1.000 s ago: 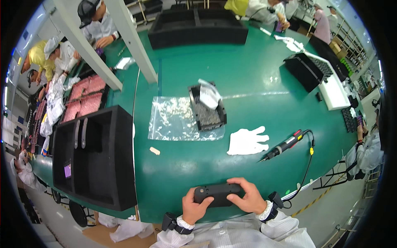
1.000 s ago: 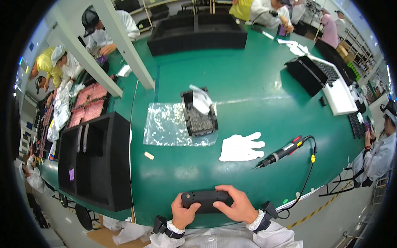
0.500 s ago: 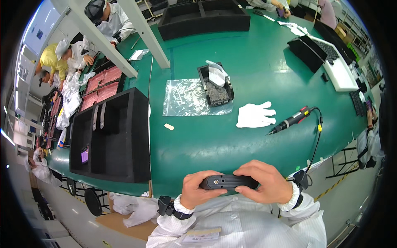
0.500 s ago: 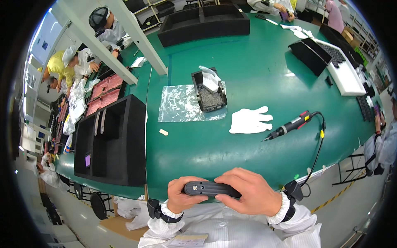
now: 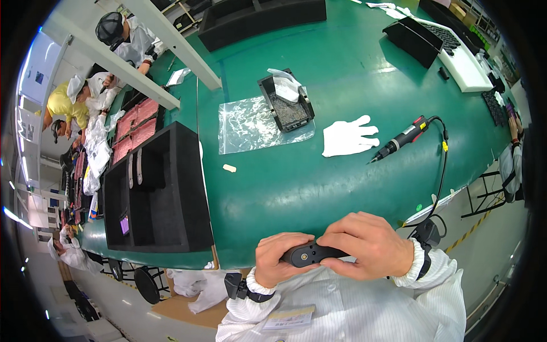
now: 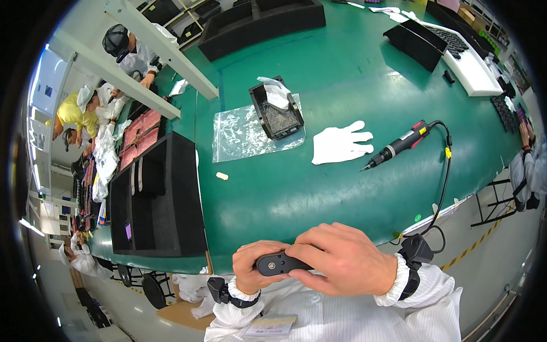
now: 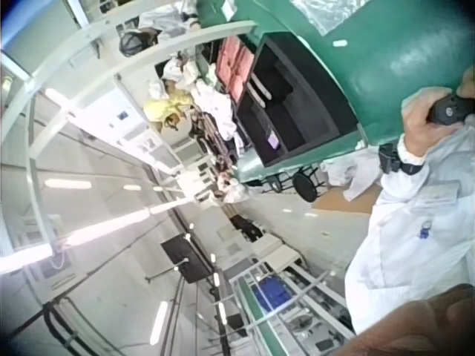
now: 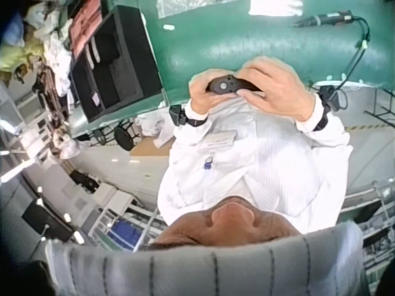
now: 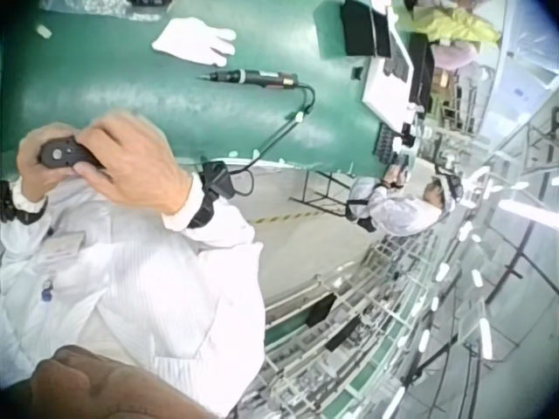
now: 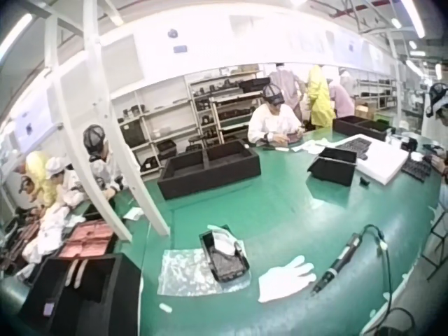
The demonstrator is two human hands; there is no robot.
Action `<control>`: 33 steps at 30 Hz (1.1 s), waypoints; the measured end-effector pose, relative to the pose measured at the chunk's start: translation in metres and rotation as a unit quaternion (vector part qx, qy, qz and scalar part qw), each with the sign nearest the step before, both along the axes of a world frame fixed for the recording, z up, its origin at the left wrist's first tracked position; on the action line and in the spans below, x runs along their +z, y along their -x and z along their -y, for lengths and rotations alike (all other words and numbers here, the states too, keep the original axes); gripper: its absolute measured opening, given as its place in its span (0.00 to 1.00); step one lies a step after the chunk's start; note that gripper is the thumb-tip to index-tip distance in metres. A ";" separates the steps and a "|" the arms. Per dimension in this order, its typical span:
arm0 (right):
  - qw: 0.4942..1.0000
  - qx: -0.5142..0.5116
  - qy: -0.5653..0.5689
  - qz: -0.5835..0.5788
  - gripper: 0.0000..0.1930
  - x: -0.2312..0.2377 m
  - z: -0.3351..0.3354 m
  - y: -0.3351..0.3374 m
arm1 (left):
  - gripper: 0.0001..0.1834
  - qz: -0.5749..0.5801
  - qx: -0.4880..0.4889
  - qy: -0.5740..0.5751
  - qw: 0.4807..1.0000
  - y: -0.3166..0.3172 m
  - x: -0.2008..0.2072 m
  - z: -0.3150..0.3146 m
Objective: Assemble an electronic device by installing batteries and screws at a factory workstation.
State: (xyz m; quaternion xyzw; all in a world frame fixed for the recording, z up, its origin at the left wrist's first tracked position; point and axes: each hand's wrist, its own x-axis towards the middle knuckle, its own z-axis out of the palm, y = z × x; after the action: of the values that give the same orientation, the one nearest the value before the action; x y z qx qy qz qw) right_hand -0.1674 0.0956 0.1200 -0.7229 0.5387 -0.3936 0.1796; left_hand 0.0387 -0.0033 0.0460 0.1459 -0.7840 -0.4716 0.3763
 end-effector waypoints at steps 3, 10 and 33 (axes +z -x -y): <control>1.000 0.009 -0.006 0.000 0.19 0.000 0.000 -0.001 | 0.28 -0.001 -0.004 0.015 1.000 -0.001 0.000 0.000; 0.999 0.021 -0.030 0.032 0.21 -0.001 0.001 -0.001 | 0.30 -0.019 -0.001 0.012 1.000 -0.004 -0.007 -0.002; 0.957 -0.165 -0.107 0.212 0.23 -0.125 0.006 0.024 | 0.30 -0.008 0.074 -0.259 0.963 0.030 -0.084 0.002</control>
State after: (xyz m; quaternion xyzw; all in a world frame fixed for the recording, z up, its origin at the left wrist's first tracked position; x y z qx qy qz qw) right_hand -0.1917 0.0895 -0.0047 -0.5005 0.6394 -0.5017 0.2983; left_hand 0.0088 -0.0057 -0.0377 0.2922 -0.6188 -0.6308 0.3658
